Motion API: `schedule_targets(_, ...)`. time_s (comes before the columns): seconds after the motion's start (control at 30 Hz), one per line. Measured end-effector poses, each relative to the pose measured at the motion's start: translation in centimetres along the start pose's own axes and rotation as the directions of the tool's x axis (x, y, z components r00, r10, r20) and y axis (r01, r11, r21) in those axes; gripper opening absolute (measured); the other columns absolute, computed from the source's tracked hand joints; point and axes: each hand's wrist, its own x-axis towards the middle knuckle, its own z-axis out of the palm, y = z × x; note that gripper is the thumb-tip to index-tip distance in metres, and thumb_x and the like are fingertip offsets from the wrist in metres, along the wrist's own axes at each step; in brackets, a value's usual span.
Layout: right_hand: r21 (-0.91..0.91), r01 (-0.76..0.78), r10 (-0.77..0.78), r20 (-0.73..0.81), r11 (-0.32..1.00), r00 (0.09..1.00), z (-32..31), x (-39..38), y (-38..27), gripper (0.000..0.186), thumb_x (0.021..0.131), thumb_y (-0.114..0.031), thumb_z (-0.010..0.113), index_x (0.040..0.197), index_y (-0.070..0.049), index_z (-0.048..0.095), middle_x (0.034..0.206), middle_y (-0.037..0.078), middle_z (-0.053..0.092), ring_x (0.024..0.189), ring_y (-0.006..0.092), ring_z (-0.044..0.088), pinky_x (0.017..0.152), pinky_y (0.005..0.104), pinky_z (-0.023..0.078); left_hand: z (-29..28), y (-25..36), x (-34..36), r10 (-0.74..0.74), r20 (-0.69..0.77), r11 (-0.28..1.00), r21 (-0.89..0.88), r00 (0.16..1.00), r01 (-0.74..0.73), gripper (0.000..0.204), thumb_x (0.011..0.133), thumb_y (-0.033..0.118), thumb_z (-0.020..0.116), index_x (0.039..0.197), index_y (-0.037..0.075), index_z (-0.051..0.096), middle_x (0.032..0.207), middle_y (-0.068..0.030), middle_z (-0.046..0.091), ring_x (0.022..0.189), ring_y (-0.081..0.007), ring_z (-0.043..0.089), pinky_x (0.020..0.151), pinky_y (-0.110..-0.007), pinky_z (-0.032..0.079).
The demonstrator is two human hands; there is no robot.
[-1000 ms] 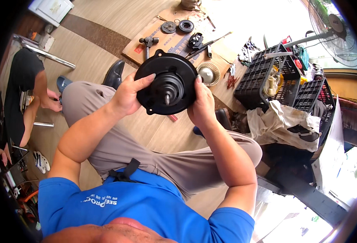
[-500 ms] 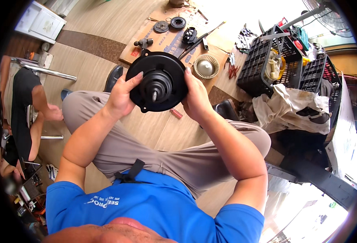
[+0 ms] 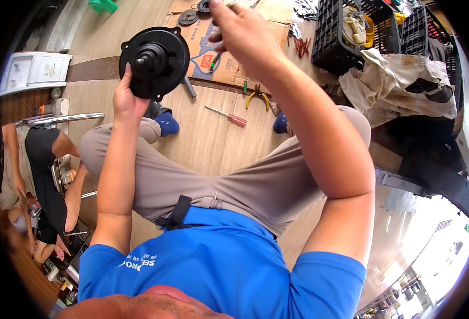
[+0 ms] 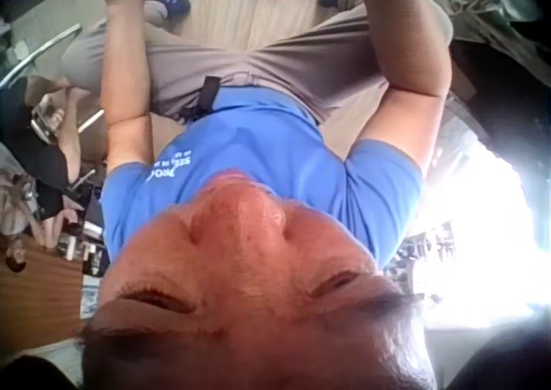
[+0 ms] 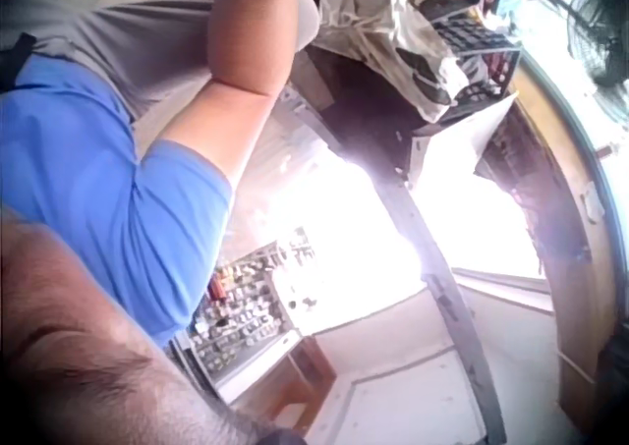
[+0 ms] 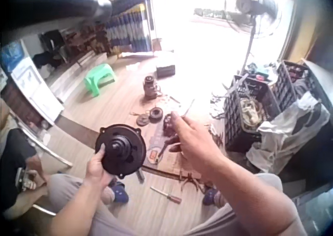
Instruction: The person disassembles and reassembles a black fan motor housing by removing small parts and using a screwdriver to tighten a screw on the casing before fitting it into a larger black plastic assembly.
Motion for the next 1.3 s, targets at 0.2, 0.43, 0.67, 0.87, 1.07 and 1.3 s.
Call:
schedule_targets(0.2, -0.042, -0.033, 0.030, -0.075, 0.999, 0.997, -0.3, -0.2, -3.8, 0.049, 0.106, -0.042, 0.045, 0.120, 0.002, 0.059, 0.103, 0.012, 0.065, 0.083, 0.0176, 0.063, 0.073, 0.0320, 0.051, -3.0, -6.8, 2.6, -0.127, -0.212, 0.945, -0.323, 0.969, 0.054, 0.048, 0.105, 0.044, 0.043, 0.141, 0.014, 0.053, 0.146, -0.0107, 0.054, 0.134, -0.0342, 0.051, 0.114, -0.056, 0.039)
schedule_targets(0.43, -0.033, -0.034, 0.031, -0.066, 0.999, 0.997, -0.9, -0.4, -3.3, 0.055, 0.106, -0.043, 0.046, 0.128, 0.006, 0.055, 0.114, 0.018, 0.064, 0.087, 0.0198, 0.064, 0.075, 0.0330, 0.053, -10.9, -17.9, 2.7, -0.377, -0.379, 0.893, -0.391, 0.845, 0.223, 0.050, 0.104, 0.047, 0.045, 0.140, 0.013, 0.054, 0.144, -0.0095, 0.056, 0.131, -0.0346, 0.053, 0.109, -0.060, 0.042)
schedule_targets(0.67, -0.072, 0.001, 0.001, 0.027, 0.997, 1.000, -0.2, -2.0, -4.6, 0.055, 0.106, -0.045, 0.048, 0.124, 0.006, 0.058, 0.108, 0.014, 0.067, 0.085, 0.0177, 0.063, 0.075, 0.0318, 0.053, -17.9, -24.3, 4.3, -0.384, -0.402, 0.922, -0.224, 0.831, 0.317, 0.034, 0.101, 0.017, 0.058, 0.132, 0.001, 0.056, 0.125, -0.0152, 0.066, 0.114, -0.0313, 0.064, 0.102, -0.052, 0.050)
schedule_targets(0.87, -0.069, -0.018, 0.021, 0.039, 0.997, 0.999, -0.5, -2.4, -5.2, 0.050, 0.106, -0.044, 0.047, 0.116, 0.003, 0.062, 0.101, 0.011, 0.067, 0.082, 0.0148, 0.062, 0.072, 0.0295, 0.051, -19.6, -28.0, 4.5, -0.382, -0.339, 0.924, -0.131, 0.860, 0.359, 0.031, 0.098, 0.013, 0.062, 0.126, 0.000, 0.060, 0.117, -0.0139, 0.069, 0.106, -0.0295, 0.067, 0.098, -0.049, 0.052)
schedule_targets(1.07, -0.088, -0.019, 0.023, 0.045, 0.996, 0.999, -1.2, -2.5, -5.1, 0.049, 0.107, -0.042, 0.046, 0.115, 0.003, 0.062, 0.101, 0.010, 0.067, 0.081, 0.0142, 0.063, 0.071, 0.0282, 0.050, -18.6, -29.1, 5.4, -0.480, -0.245, 0.875, -0.196, 0.842, 0.442, 0.034, 0.100, 0.016, 0.060, 0.130, 0.002, 0.057, 0.120, -0.0150, 0.068, 0.109, -0.0321, 0.066, 0.098, -0.054, 0.052)
schedule_targets(1.3, -0.113, -0.097, 0.091, -0.059, 0.989, 0.994, -1.9, -2.3, -4.9, 0.048, 0.108, -0.040, 0.044, 0.118, 0.004, 0.060, 0.104, 0.012, 0.068, 0.082, 0.0158, 0.065, 0.071, 0.0276, 0.051, -18.3, -30.8, 6.9, -0.563, -0.191, 0.823, -0.224, 0.804, 0.523, 0.038, 0.101, 0.018, 0.059, 0.135, 0.003, 0.052, 0.129, -0.0180, 0.063, 0.115, -0.0354, 0.064, 0.098, -0.060, 0.051)
